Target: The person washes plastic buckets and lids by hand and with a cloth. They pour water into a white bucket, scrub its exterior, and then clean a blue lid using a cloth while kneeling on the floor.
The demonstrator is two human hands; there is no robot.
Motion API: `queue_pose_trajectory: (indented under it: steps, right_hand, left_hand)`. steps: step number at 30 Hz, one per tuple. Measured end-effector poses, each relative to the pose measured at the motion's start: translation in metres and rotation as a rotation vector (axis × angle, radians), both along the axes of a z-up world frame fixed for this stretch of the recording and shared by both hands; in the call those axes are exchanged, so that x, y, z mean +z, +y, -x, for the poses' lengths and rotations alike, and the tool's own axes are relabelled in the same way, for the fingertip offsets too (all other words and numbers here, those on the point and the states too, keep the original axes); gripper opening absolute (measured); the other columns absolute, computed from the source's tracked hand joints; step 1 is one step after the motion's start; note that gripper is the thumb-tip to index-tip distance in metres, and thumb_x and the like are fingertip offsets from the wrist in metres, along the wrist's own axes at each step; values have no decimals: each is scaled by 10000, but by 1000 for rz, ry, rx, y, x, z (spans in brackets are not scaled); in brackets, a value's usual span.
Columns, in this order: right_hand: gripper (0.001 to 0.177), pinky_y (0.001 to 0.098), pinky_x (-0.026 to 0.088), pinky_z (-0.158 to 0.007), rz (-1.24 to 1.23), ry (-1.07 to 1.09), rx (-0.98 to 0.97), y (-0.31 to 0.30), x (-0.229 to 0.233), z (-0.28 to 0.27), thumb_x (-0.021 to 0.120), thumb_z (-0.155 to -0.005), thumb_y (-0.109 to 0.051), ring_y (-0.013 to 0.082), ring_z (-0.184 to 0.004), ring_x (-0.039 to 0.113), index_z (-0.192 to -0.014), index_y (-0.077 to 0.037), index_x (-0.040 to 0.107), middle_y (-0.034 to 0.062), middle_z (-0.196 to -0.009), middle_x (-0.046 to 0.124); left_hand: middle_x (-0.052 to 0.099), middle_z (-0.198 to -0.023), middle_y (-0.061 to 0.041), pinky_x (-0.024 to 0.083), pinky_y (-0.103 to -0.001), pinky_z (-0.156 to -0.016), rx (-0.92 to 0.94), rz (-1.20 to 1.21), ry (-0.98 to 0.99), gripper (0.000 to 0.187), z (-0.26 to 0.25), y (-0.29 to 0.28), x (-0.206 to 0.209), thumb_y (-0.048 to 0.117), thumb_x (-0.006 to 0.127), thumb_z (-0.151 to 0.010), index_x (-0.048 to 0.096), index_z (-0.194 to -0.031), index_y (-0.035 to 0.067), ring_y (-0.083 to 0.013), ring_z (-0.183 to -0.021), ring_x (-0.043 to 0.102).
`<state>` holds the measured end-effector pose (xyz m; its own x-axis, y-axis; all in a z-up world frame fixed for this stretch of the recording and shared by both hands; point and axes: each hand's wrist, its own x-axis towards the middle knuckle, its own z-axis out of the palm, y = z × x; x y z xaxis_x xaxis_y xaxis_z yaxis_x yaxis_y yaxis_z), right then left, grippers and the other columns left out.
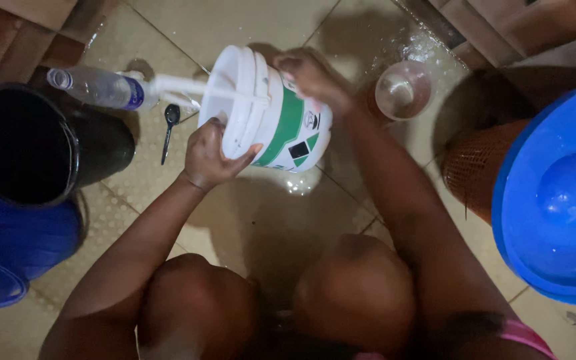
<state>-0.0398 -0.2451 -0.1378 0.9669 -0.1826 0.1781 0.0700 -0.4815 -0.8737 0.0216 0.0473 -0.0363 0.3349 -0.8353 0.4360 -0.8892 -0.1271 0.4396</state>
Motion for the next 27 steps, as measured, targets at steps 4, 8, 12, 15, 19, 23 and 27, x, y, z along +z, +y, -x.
queue_pose_trajectory:
  steps: [4,8,12,15,19,23,27]
  right_hand:
    - [266,445,555,-953,312,-202,256,-44,-118,17,538,-1057,-244,350,-1018,695,-1098,-24,681,192,-1085,706]
    - [225,461,571,-849,232,-11,234,-50,-165,33,592,-1051,-217,341,-939,695,-986,-22,683,186,-980,690]
    - [263,422,613,-759,-156,-21,-220,-25,-174,65,522,-957,-129,273,-1035,692,-1151,-28,668,118,-1149,662]
    - [312,400,616,-767,-524,-74,-500,-13,-135,58,525,-943,-95,242,-1056,699,-1209,-12,666,101,-1193,671]
    - [207,377,594,-869,-952,-143,-586,3,-66,39,638,-985,-110,255,-994,739,-1135,31,657,141,-1088,713]
    - [172,350,602,-862,-998,-160,-698,24,-34,27,674,-915,-85,255,-933,772,-1049,14,635,159,-1014,724]
    - [132,335,609,-746,-917,12,-754,38,-18,22,676,-892,-117,190,-824,723,-964,-35,602,109,-919,715]
  left_hand:
    - [702,-1052,-223,580,-423,-787,44,-29,183,596,5,-4,9,324,904,-850,588,-1195,-45,-356,-899,717]
    - [728,-1062,-196,584,-388,-825,159,-9,428,576,10,-13,13,288,873,-893,562,-1232,-59,-291,-937,741]
    - [741,-1035,-153,580,-335,-824,336,-78,593,478,2,-15,8,241,874,-898,577,-1155,-31,-203,-911,726]
    - [691,-1103,-125,549,-317,-935,275,197,833,372,-11,-17,0,137,829,-967,556,-1157,-31,-174,-1021,666]
    - [653,-1109,-78,511,-291,-949,272,281,1006,358,-19,-15,-11,109,807,-951,540,-1159,-8,-143,-1022,616]
    - [653,-1072,-80,510,-290,-934,305,261,984,338,-21,-6,-17,120,815,-967,531,-1109,1,-140,-993,606]
    - [672,-1052,-97,513,-301,-930,368,181,774,360,-17,-3,-20,105,835,-948,526,-1089,-13,-157,-983,614]
